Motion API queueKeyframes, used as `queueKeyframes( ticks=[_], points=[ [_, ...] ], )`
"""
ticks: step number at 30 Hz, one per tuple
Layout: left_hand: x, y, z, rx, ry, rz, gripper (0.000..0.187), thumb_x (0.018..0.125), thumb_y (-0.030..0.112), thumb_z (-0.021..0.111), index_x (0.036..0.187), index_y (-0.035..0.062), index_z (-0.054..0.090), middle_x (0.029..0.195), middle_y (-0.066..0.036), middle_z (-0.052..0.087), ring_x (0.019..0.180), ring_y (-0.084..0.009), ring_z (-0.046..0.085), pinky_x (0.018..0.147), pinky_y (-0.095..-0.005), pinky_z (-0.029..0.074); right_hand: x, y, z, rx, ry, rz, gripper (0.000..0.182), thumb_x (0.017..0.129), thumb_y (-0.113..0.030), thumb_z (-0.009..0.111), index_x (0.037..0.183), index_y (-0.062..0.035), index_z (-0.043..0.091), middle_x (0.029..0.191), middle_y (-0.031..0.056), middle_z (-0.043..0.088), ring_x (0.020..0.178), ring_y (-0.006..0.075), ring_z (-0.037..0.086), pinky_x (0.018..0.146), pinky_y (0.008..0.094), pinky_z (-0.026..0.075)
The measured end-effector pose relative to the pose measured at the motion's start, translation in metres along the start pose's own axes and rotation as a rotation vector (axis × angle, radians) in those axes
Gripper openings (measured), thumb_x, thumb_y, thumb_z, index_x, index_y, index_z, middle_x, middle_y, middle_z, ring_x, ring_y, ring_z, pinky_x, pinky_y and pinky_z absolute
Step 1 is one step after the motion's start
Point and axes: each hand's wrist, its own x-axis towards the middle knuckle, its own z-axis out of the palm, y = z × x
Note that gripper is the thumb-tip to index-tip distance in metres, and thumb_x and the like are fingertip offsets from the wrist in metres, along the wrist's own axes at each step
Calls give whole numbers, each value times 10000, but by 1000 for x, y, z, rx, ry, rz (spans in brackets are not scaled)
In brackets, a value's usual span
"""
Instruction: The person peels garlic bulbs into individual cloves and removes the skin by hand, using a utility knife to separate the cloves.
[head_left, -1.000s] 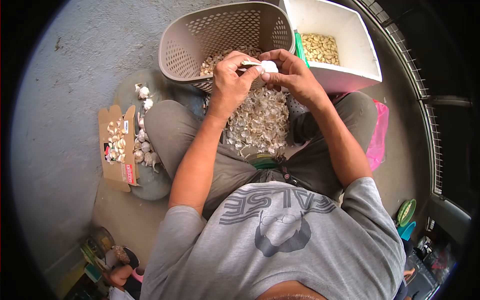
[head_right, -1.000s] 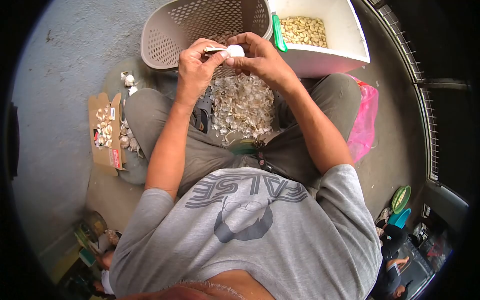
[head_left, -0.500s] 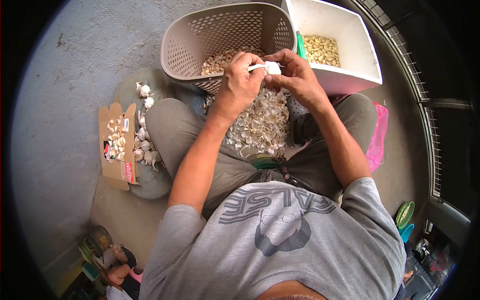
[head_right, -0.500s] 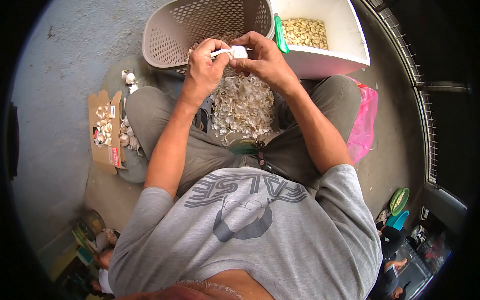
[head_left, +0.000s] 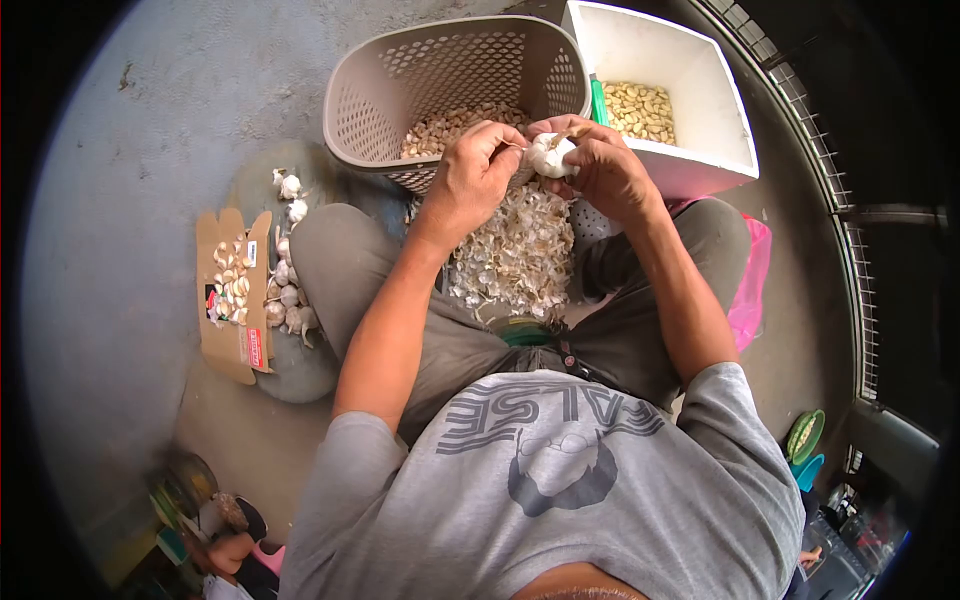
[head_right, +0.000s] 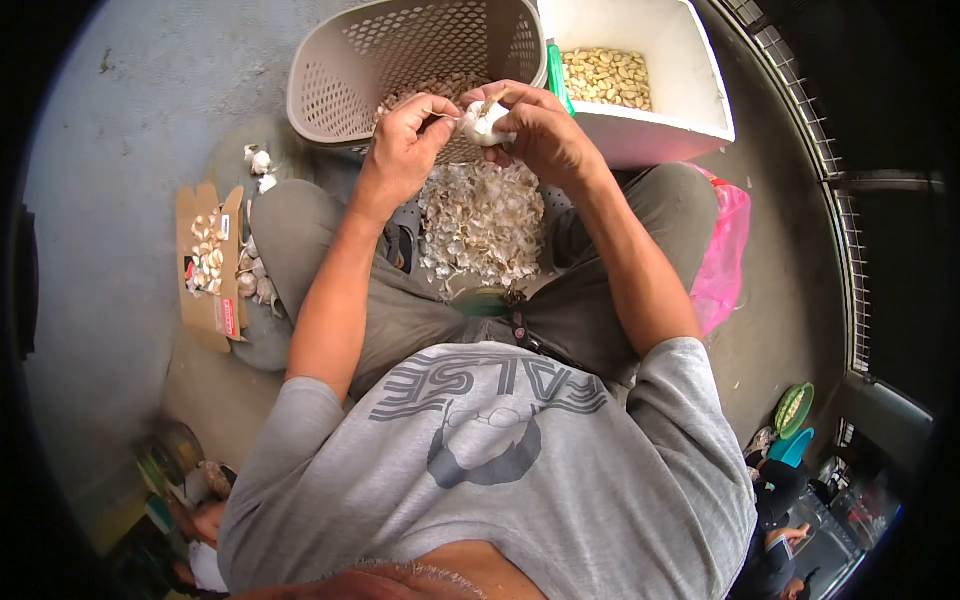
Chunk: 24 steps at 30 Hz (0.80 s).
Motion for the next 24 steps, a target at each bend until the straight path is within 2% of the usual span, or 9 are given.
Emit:
queueKeyframes(
  ticks=[2, 4, 6, 9, 10, 13, 16, 20, 24],
  points=[
    [-2, 9, 3, -239, -2, -99, 174, 1002, 81, 621, 1128, -34, 655, 963, -50, 683, 854, -87, 608, 777, -257, 507, -1, 0, 0, 141, 22, 23, 393, 895, -86, 589, 1276, 8, 610, 1089, 101, 662, 765, 142, 633, 621, 279, 514],
    [1, 7, 6, -432, -9, -138, 206, 1016, 102, 644, 1182, -21, 649, 994, -6, 686, 869, -52, 604, 780, -222, 507, 1, 8, 4, 97, 18, -40, 401, 901, -65, 631, 1295, 6, 604, 1057, 81, 652, 750, 126, 604, 636, 265, 498],
    [1, 9, 10, -427, 0, -165, 228, 999, 102, 676, 1187, -24, 653, 982, -16, 691, 861, -62, 618, 773, -230, 519, 0, 9, 8, 3, -9, -88, 452, 902, -40, 731, 1330, 8, 594, 990, 47, 635, 741, 90, 554, 647, 244, 468],
    [0, 10, 10, -319, 24, -137, 216, 972, 94, 714, 1146, -31, 686, 974, -34, 698, 845, -75, 632, 759, -240, 532, 4, 8, 7, -266, -34, -66, 468, 913, -79, 767, 1337, 16, 593, 997, 47, 640, 765, 75, 556, 648, 238, 463],
    [0, 10, 9, -267, 33, -116, 205, 963, 89, 724, 1124, -35, 701, 974, -40, 700, 838, -79, 636, 754, -243, 536, 3, 3, 8, -295, -18, -22, 516, 884, -102, 814, 1335, 22, 597, 1024, 46, 661, 810, 77, 582, 661, 231, 471],
    [0, 9, 1, -204, 36, -103, 160, 943, 75, 734, 1054, -41, 742, 963, -48, 708, 819, -89, 646, 741, -246, 540, 5, 7, 12, -386, 71, -115, 576, 837, -89, 853, 1339, 21, 594, 1013, 41, 692, 848, 83, 624, 665, 232, 493],
    [1, 5, -1, -208, 44, -42, 157, 927, 70, 746, 1038, -41, 761, 947, -37, 709, 812, -82, 640, 718, -238, 527, 3, 2, 12, -704, 51, -208, 613, 798, -83, 883, 1327, 19, 592, 964, 44, 713, 826, 96, 660, 631, 244, 513],
    [1, 9, -2, -290, 54, -93, 169, 924, 80, 758, 1044, -38, 765, 916, -31, 709, 789, -66, 629, 677, -227, 507, 3, -2, 11, -384, 141, -64, 519, 789, -106, 894, 1217, 17, 627, 860, 61, 699, 681, 106, 650, 539, 243, 488],
    [1, 10, 4, -255, 40, -149, 171, 913, 88, 776, 1022, -44, 769, 882, -22, 712, 748, -54, 620, 655, -223, 498, 6, 2, 6, -505, 142, -71, 482, 797, -134, 896, 1183, 5, 643, 842, 55, 697, 651, 95, 639, 525, 242, 480]
  ],
)
